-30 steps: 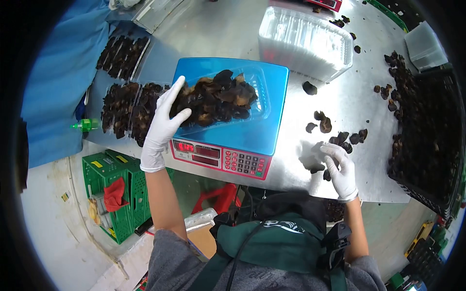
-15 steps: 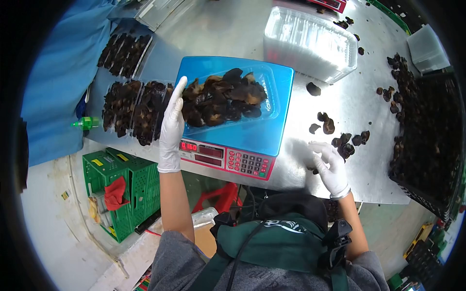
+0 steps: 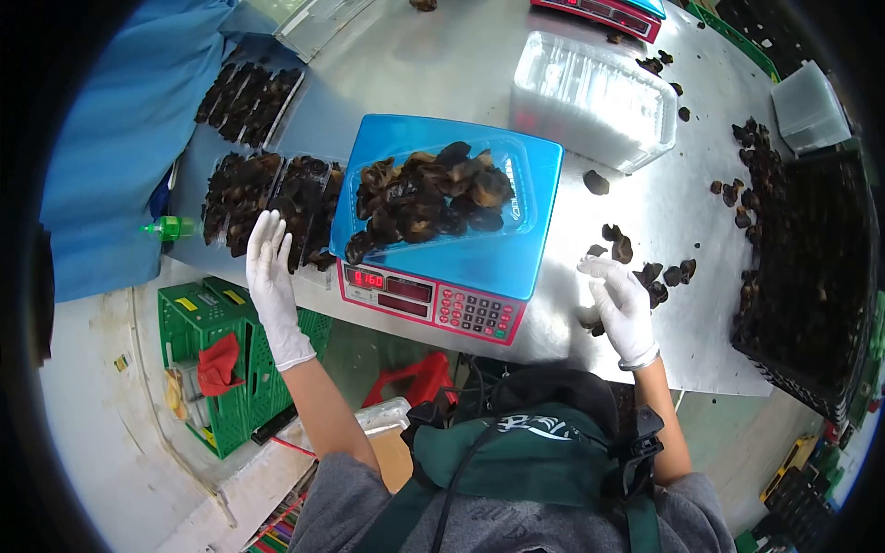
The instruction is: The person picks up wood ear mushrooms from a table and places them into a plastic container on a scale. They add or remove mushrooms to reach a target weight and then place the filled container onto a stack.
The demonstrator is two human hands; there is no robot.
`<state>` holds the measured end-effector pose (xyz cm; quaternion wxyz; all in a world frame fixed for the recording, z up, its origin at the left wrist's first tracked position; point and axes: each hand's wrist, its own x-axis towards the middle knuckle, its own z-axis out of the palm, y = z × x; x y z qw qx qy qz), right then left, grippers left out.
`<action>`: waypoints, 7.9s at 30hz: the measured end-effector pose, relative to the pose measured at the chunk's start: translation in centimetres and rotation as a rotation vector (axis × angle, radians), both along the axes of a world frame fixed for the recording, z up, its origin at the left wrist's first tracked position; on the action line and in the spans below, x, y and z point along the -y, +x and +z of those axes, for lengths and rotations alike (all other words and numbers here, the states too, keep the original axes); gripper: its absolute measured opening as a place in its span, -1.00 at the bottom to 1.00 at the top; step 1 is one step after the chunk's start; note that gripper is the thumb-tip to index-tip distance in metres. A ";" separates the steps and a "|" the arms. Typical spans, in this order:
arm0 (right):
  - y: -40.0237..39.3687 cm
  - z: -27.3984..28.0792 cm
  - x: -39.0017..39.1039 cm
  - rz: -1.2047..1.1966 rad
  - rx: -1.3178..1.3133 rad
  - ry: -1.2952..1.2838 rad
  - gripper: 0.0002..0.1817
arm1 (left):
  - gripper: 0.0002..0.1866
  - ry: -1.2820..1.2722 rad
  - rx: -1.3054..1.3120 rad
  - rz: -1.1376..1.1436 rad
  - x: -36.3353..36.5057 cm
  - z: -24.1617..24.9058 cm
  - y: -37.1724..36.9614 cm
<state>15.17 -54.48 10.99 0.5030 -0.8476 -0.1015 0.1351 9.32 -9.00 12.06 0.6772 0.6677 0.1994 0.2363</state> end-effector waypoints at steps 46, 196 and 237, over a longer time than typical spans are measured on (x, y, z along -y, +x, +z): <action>6.2 -7.4 5.3 -0.226 -0.115 -0.521 -0.66 | -0.81 0.361 -0.360 0.161 5.5 -1.1 -3.3; 11.5 -0.1 -18.0 0.084 0.217 -0.120 -0.68 | -0.69 -0.235 -0.340 -0.125 0.2 -1.0 -1.2; 24.1 1.5 -3.6 0.313 0.373 -0.654 -0.76 | -0.67 -0.369 -0.287 0.261 -16.4 -8.8 -8.6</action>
